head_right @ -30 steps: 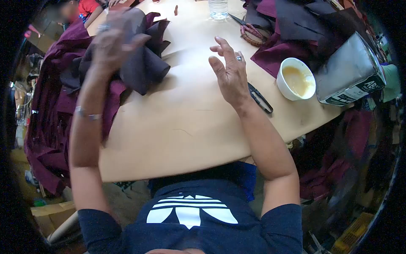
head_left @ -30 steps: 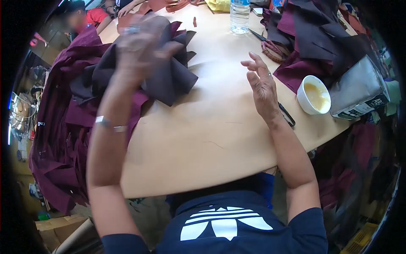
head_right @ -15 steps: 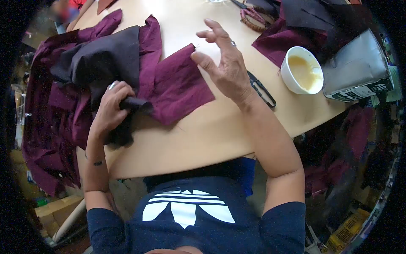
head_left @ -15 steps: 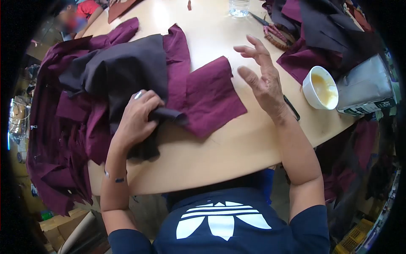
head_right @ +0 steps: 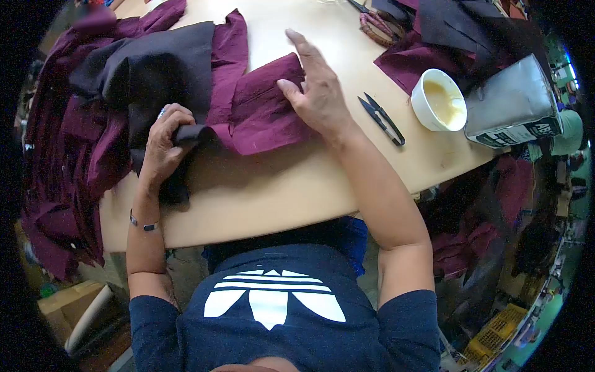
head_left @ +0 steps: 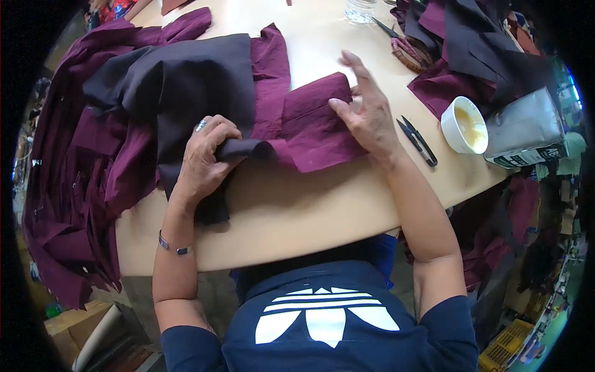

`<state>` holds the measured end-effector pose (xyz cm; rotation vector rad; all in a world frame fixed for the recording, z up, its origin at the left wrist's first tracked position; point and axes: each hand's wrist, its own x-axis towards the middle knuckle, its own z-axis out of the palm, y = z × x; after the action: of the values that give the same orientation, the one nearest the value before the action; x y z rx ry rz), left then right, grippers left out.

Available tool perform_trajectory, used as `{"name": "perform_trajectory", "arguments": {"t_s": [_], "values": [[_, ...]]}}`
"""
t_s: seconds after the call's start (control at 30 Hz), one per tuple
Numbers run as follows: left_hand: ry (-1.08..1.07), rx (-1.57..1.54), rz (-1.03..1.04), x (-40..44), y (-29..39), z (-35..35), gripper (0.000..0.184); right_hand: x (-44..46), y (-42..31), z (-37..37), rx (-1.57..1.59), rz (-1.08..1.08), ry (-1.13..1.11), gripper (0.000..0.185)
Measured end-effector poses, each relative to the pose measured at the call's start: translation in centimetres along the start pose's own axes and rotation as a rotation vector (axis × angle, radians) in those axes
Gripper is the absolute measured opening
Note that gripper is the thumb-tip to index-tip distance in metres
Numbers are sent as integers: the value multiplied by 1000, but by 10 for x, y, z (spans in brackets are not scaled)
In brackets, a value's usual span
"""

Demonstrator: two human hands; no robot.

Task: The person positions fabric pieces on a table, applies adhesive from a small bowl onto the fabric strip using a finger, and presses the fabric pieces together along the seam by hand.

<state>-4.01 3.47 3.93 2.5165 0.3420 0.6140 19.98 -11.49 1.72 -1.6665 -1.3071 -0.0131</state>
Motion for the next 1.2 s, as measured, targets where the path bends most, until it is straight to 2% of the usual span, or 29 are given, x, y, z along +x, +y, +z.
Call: {"name": "perform_trajectory", "arguments": {"t_s": [0.07, 0.1, 0.17, 0.23, 0.27, 0.33, 0.4, 0.5, 0.57, 0.67, 0.73, 0.77, 0.83, 0.9, 0.93, 1.03, 1.07, 1.17, 1.2], "values": [[31, -43, 3, -2, -3, -2, 27, -3, -8, -8, -386, -192, 126, 73], [51, -63, 2, -4, -3, -3, 27, -7, -17, -13, -289, -223, 153, 76], [56, -46, 24, -4, -1, -5, 26, -20, -41, -11, -215, -369, 48, 78], [77, -49, 34, -2, -3, -4, 25, -33, -61, 3, -150, -365, -155, 79], [110, -72, 28, -2, -4, -4, 23, -35, -61, 12, -216, -429, -133, 66], [170, -114, 14, -3, -6, -6, 18, -26, -59, 5, -159, -154, -189, 58], [352, -238, -99, -4, -8, -9, 13, -3, -79, -7, 20, 22, -122, 50], [585, -504, -254, -5, -11, -16, 8, 29, -92, -25, 315, 91, -171, 49], [635, -208, -200, -7, -20, -27, 14, 43, -103, -29, 442, 113, -226, 48], [898, 448, 265, -8, 5, -36, 21, 54, -100, -25, 640, 210, -291, 46], [713, 333, 542, -16, 18, -20, 24, 61, -70, -25, 457, 302, -325, 47], [434, 281, 505, -24, 34, -13, 34, 65, -55, -24, 367, 347, -349, 48], [39, 255, 319, -14, 54, 8, 38, 57, -18, -16, -73, 238, -288, 52], [-25, 338, 132, -20, 37, 33, 36, 40, 4, -14, -337, 229, -337, 53], [-42, 330, 148, -20, 32, 34, 35, 35, -4, -16, -325, 324, -383, 54], [-100, 293, 196, -13, 18, 28, 30, 27, -9, -20, -373, 345, -490, 56], [-125, 267, 207, -10, 15, 28, 28, 28, -3, -18, -444, 297, -487, 55], [-174, 207, 288, -7, 12, 27, 21, 48, -13, -8, -322, 316, -402, 58], [-183, 192, 329, -7, 12, 28, 18, 57, -12, 0, -296, 334, -416, 64]]}}
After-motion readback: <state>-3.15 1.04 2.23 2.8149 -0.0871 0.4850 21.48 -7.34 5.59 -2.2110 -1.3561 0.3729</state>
